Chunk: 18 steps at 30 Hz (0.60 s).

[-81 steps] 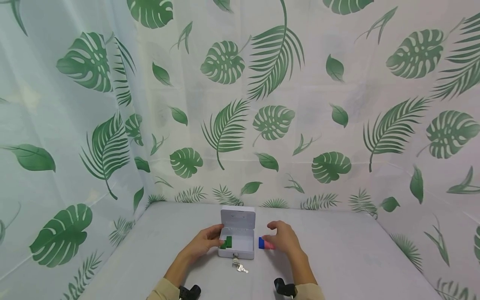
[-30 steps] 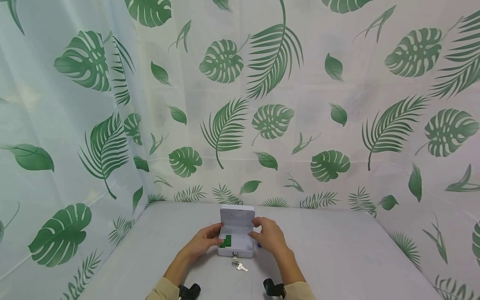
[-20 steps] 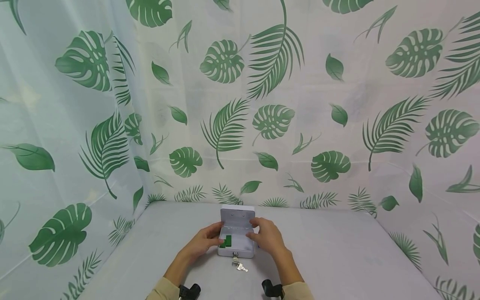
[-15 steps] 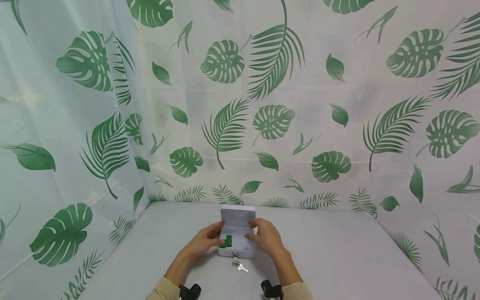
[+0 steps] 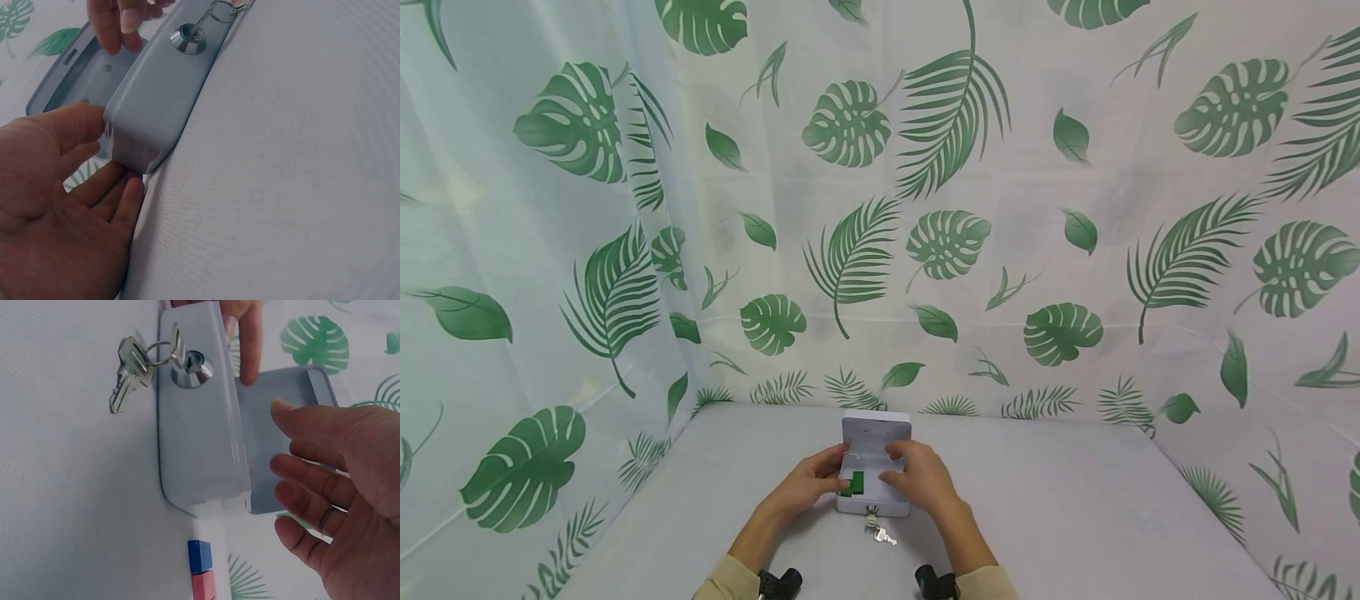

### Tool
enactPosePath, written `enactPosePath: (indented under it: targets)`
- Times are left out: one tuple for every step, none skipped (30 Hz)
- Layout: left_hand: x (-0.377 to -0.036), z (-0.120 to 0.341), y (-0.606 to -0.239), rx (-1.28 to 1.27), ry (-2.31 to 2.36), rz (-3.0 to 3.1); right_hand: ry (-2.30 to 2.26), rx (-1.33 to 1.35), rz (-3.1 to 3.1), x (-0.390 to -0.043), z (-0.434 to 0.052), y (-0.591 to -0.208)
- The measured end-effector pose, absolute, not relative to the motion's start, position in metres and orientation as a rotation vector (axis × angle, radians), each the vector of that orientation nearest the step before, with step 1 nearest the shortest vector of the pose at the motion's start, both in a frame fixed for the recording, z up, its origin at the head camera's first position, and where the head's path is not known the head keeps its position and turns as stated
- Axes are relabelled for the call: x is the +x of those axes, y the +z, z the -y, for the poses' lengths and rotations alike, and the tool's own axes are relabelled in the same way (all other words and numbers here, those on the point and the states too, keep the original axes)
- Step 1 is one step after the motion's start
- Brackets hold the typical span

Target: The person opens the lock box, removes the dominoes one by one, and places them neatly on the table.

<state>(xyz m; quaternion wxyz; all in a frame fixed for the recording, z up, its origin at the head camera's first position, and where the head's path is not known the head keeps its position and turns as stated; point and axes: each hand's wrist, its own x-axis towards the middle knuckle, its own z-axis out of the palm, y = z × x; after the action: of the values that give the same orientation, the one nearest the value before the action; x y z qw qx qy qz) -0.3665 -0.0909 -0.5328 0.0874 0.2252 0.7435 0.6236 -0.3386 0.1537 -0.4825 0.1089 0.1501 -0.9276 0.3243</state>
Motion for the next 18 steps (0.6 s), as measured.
enactPosePath:
  targets:
    - [-0.367,0.091,-0.533,0.679,1.857,-2.216,0.964,0.44,2.728,-0.338,-0.153,-0.482]
    - [-0.367,0.091,-0.533,0.676,1.856,-2.215,0.967,0.444,2.725,-0.338,-0.152,-0.482]
    - [-0.367,0.091,-0.533,0.679,1.856,-2.214,0.967,0.449,2.723,-0.337,-0.152,-0.482]
    - [-0.367,0.091,-0.533,0.68,1.857,-2.214,0.97,0.456,2.721,-0.337,-0.151,-0.482]
    - [-0.367,0.091,-0.533,0.683,1.859,-2.214,0.974,0.459,2.721,-0.336,-0.15,-0.482]
    - [-0.367,0.091,-0.534,0.678,1.863,-2.209,0.975,0.469,2.721,-0.336,-0.15,-0.482]
    - [-0.367,0.091,-0.534,0.68,1.868,-2.207,0.975,0.478,2.722,-0.336,-0.149,-0.482]
    - [-0.367,0.091,-0.534,0.675,1.87,-2.203,0.972,0.487,2.724,-0.336,-0.149,-0.482]
    - [-0.367,0.091,-0.534,0.678,1.874,-2.2,0.972,0.5,2.725,-0.336,-0.148,-0.483]
    - [-0.367,0.091,-0.534,0.681,1.876,-2.198,0.973,0.511,2.726,-0.336,-0.147,-0.483]
    - [-0.367,0.091,-0.534,0.683,1.878,-2.196,0.974,0.523,2.728,-0.336,-0.147,-0.483]
    - [-0.367,0.091,-0.534,0.683,1.878,-2.195,0.975,0.533,2.729,-0.336,-0.146,-0.483]
    - [-0.367,0.091,-0.534,0.682,1.878,-2.195,0.975,0.543,2.728,-0.336,-0.145,-0.484]
    - [-0.367,0.091,-0.534,0.681,1.878,-2.195,0.971,0.552,2.729,-0.336,-0.145,-0.484]
    - [-0.367,0.091,-0.534,0.679,1.878,-2.195,0.971,0.561,2.728,-0.336,-0.144,-0.484]
    - [-0.367,0.091,-0.534,0.675,1.879,-2.194,0.968,0.566,2.729,-0.336,-0.144,-0.484]
    - [-0.367,0.091,-0.534,0.673,1.88,-2.195,0.968,0.569,2.729,-0.336,-0.143,-0.484]
    - [-0.368,0.091,-0.534,0.672,1.882,-2.193,0.968,0.572,2.731,-0.336,-0.143,-0.484]
